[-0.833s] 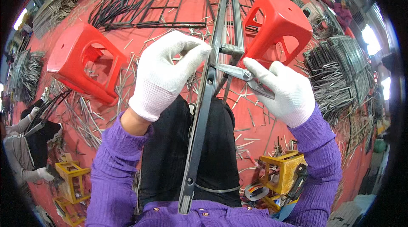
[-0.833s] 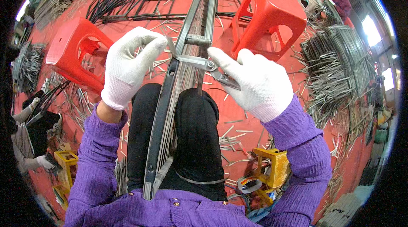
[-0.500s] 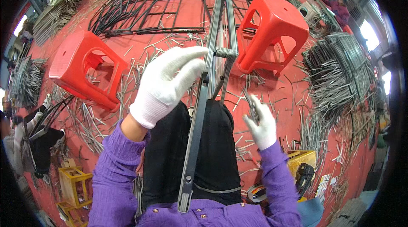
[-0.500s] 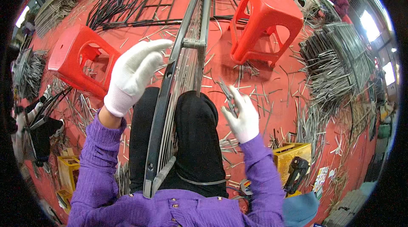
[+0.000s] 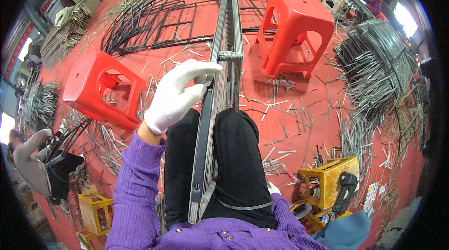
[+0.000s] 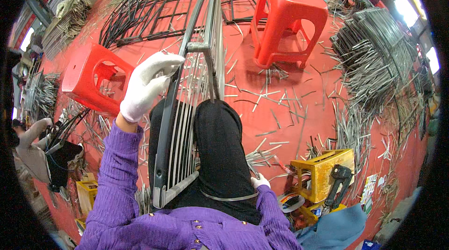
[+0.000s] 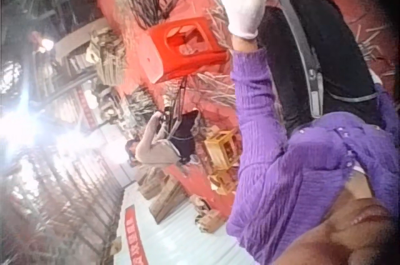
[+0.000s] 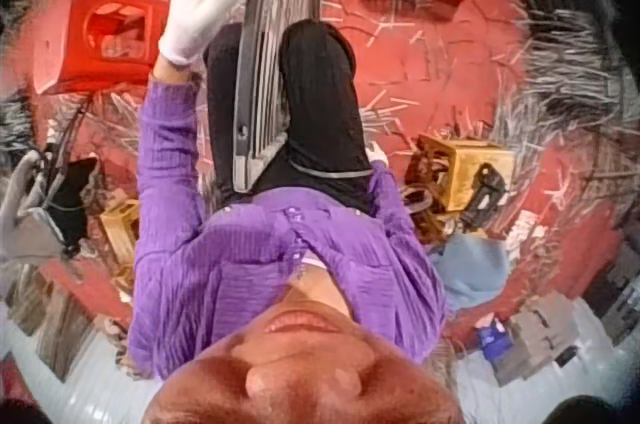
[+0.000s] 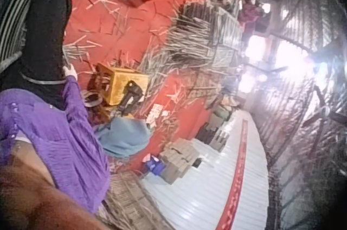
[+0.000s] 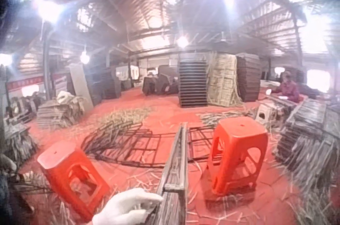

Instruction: The person sits on the floor and assembles a metal frame by inserting thin metal rods into a frame structure and securing them with a pneumatic nail gun. The person repeatedly aligns rods, fires the nail gun, and adjusts the frame.

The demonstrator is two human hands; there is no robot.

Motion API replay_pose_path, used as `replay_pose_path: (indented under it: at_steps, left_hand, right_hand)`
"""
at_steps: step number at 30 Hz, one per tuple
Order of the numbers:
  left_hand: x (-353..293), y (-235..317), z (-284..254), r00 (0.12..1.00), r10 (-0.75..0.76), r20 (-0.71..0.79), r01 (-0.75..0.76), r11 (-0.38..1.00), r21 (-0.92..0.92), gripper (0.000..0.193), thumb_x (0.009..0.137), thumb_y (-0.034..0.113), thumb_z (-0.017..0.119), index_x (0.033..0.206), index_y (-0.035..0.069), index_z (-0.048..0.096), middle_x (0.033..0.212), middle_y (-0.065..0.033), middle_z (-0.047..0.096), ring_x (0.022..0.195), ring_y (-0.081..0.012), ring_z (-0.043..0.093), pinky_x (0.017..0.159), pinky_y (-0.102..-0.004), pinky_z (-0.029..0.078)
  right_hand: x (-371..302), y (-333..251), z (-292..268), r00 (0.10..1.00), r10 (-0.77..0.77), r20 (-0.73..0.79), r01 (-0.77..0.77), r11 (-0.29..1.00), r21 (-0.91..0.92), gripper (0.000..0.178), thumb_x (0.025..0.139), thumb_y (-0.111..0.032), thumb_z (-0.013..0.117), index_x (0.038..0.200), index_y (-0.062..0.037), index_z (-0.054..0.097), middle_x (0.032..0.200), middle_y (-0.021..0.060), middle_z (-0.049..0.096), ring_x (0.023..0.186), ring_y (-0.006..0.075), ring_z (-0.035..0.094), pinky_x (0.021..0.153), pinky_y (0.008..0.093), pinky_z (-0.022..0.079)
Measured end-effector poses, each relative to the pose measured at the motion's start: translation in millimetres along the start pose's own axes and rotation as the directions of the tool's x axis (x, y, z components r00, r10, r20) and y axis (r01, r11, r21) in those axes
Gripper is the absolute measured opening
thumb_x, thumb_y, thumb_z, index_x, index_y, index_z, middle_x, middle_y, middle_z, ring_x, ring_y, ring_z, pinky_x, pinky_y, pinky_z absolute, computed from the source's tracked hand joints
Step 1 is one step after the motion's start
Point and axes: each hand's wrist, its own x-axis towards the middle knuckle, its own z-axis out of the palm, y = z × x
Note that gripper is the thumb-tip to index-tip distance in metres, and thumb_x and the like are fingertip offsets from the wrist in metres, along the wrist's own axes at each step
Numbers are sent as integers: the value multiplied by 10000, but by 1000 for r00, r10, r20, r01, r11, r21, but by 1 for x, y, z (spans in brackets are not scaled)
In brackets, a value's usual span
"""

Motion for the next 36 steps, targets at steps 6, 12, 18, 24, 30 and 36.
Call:
replay_pose_path:
  at_steps: [6,12,18,24,30,36]
  left_hand:
    - [-6,-8,13,945,-315,-92,279,919,-279,151,987,71,537,957,-13,659,824,-16,539,781,-92,534,746,-242,443]
    - [-20,29,24,889,358,-285,-261,909,325,343,1039,198,428,809,-6,580,820,-85,563,735,-186,524,680,-308,422]
    - [55,18,7,883,415,218,-369,329,869,571,988,512,512,1147,-29,602,1317,-242,543,1153,-344,553,1000,-446,432]
    - [129,-25,19,874,-482,59,357,720,595,1028,782,462,681,1485,-136,227,1270,-321,560,1122,-340,618,941,-364,487]
    - [195,-23,-17,695,-649,311,207,594,777,746,808,316,650,1413,-64,436,1224,-164,608,1124,-197,543,982,-320,432]
    - [278,-39,-34,670,-718,186,-54,203,978,648,778,258,647,1356,-9,525,1169,-212,675,1041,-265,668,897,-381,514]
  right_hand:
    - [-5,-3,1,973,215,82,-214,977,-18,711,775,-451,649,1385,-100,543,1387,174,568,1219,280,594,1004,389,469]
    - [-9,-36,-7,903,87,-421,-102,995,-15,561,834,-437,629,1312,-145,618,1247,232,611,1181,380,591,990,441,476]
    - [27,-39,-7,915,-79,-395,144,980,137,463,859,-362,630,1228,-85,659,1125,215,659,1051,358,640,929,438,501]
    - [50,-58,8,846,-242,-476,395,883,253,394,881,-298,615,1167,-36,682,1137,208,666,1057,346,637,949,416,492]
    - [35,-42,3,859,-264,-438,402,877,261,330,914,-166,609,1182,19,663,1131,174,691,1025,246,667,922,352,513]
    - [19,-2,-32,928,-113,-355,263,872,412,306,910,-186,622,1139,7,680,1037,138,718,929,220,683,849,347,530]
